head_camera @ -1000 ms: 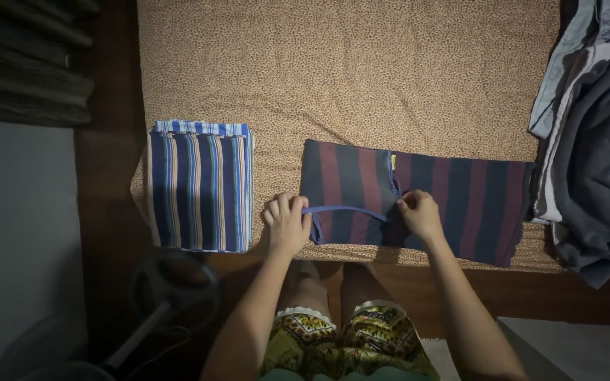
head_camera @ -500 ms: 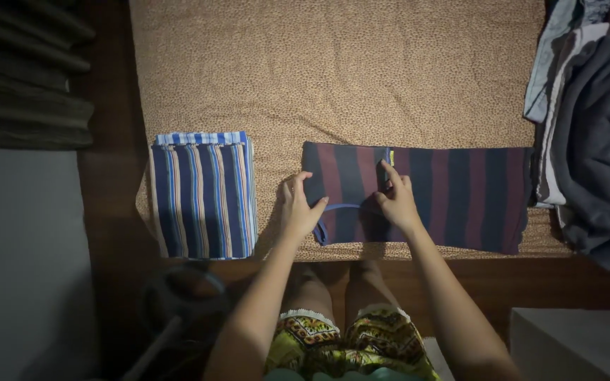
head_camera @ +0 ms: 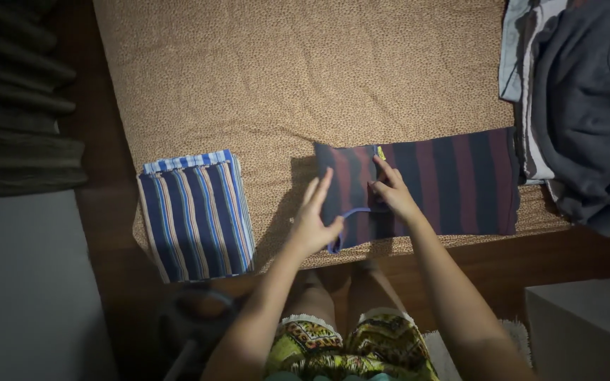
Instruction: The person folds a striped tank top by hand on a bed, smoothing the fabric and aligning the edges into a rectangular shape.
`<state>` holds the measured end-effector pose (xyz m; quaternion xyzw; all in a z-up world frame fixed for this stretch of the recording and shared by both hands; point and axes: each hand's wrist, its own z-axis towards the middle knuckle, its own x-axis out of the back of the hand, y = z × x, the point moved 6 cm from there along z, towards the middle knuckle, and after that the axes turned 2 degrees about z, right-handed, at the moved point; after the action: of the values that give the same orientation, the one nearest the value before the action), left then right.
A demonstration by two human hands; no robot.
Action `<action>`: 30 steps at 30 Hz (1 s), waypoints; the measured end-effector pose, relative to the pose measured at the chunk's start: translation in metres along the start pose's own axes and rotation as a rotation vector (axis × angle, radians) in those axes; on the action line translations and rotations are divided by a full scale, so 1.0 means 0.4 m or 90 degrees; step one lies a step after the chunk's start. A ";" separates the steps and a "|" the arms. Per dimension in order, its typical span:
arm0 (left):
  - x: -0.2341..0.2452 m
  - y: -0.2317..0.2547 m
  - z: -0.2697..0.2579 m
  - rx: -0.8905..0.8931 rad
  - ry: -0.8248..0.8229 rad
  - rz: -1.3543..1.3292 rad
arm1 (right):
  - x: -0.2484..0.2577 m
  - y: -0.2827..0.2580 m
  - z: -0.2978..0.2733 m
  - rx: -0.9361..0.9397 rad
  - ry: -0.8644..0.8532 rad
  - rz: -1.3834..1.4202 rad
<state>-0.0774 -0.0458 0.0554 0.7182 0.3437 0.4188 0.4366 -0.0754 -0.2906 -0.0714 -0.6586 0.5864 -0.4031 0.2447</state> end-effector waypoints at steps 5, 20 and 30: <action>-0.073 0.128 0.011 -0.042 -0.080 0.028 | 0.022 0.058 0.025 -0.068 -0.058 0.068; -0.446 0.300 0.141 0.052 -0.174 0.162 | 0.266 0.138 -0.014 -0.248 0.013 0.487; -0.625 0.292 0.218 0.048 -0.145 0.204 | 0.386 0.117 -0.079 -0.223 -0.093 0.559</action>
<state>-0.0871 -0.3348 0.0637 0.8222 0.1889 0.3861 0.3731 -0.1302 -0.4445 -0.0536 -0.4067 0.8495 -0.1094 0.3176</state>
